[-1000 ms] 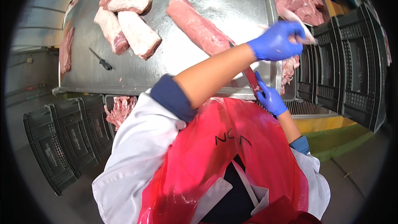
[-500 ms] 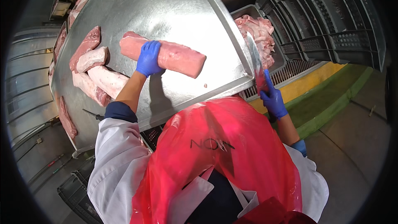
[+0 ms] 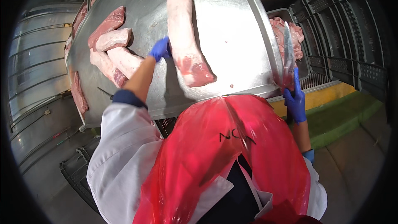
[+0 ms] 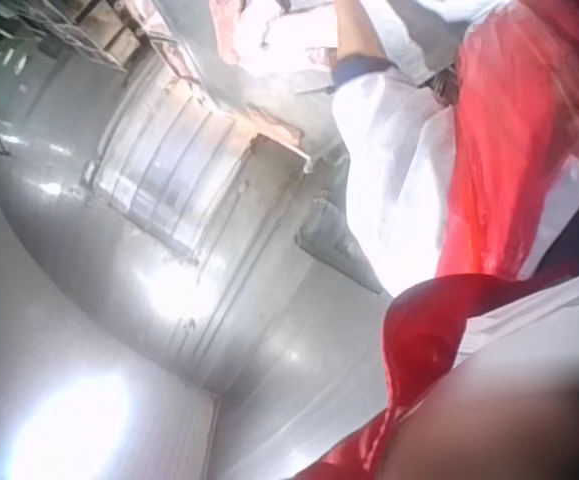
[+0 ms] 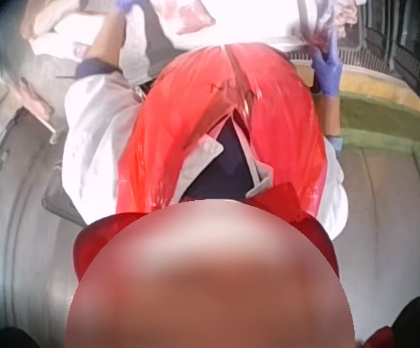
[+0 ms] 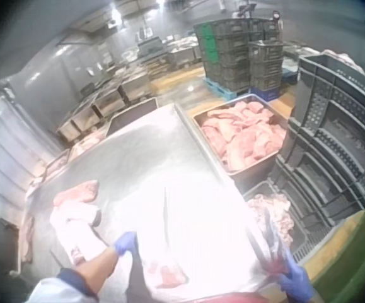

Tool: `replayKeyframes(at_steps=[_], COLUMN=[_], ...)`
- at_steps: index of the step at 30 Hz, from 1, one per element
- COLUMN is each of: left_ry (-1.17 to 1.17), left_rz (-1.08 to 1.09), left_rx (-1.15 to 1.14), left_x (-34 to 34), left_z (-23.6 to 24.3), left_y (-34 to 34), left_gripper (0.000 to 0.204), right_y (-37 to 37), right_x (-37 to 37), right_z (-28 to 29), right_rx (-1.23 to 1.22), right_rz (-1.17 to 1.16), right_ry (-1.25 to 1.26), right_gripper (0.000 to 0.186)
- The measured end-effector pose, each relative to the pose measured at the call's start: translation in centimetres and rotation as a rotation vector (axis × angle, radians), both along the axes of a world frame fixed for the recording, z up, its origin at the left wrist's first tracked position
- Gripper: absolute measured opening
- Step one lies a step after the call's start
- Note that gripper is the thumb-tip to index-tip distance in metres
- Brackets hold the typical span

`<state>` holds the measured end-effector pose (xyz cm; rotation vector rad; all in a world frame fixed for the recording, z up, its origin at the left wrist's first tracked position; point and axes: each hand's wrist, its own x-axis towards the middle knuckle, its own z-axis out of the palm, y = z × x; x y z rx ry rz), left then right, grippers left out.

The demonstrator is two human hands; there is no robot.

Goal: The person trims fat and connective tissue from large cuts of pork using a boning knife. They repeatedly position each cut on a stainless steel table, slice away excess fat, and place the trimmed meat into a metal tray. The person also discards trimmed fat into a separate bin.

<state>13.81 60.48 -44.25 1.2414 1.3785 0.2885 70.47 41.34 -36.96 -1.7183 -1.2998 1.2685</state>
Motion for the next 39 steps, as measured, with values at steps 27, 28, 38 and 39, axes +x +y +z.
replayKeyframes(at_steps=[27,28,38,39], left_ry=[0.688,0.739,0.511,0.467], left_rz=[-0.439,-0.455,-0.039,0.030], left_rx=[0.907,0.914,0.651,0.705], left_x=[24.3,25.3,25.4,24.9], left_z=[6.2,5.0,4.7,4.3], left_y=[-4.9,-4.3,-1.9,-1.9], left_gripper=[0.055,0.048,0.019,0.019], right_y=[10.3,10.1,7.6,8.3], right_x=[-9.8,-9.5,-7.5,-8.1], right_z=[-4.9,-5.1,-6.0,-5.3], right_rx=[0.039,0.037,0.045,0.091], right_rz=[-0.018,-0.037,-0.013,0.035], right_ry=[0.327,0.337,0.289,0.230], right_gripper=[0.082,0.082,0.084,0.084])
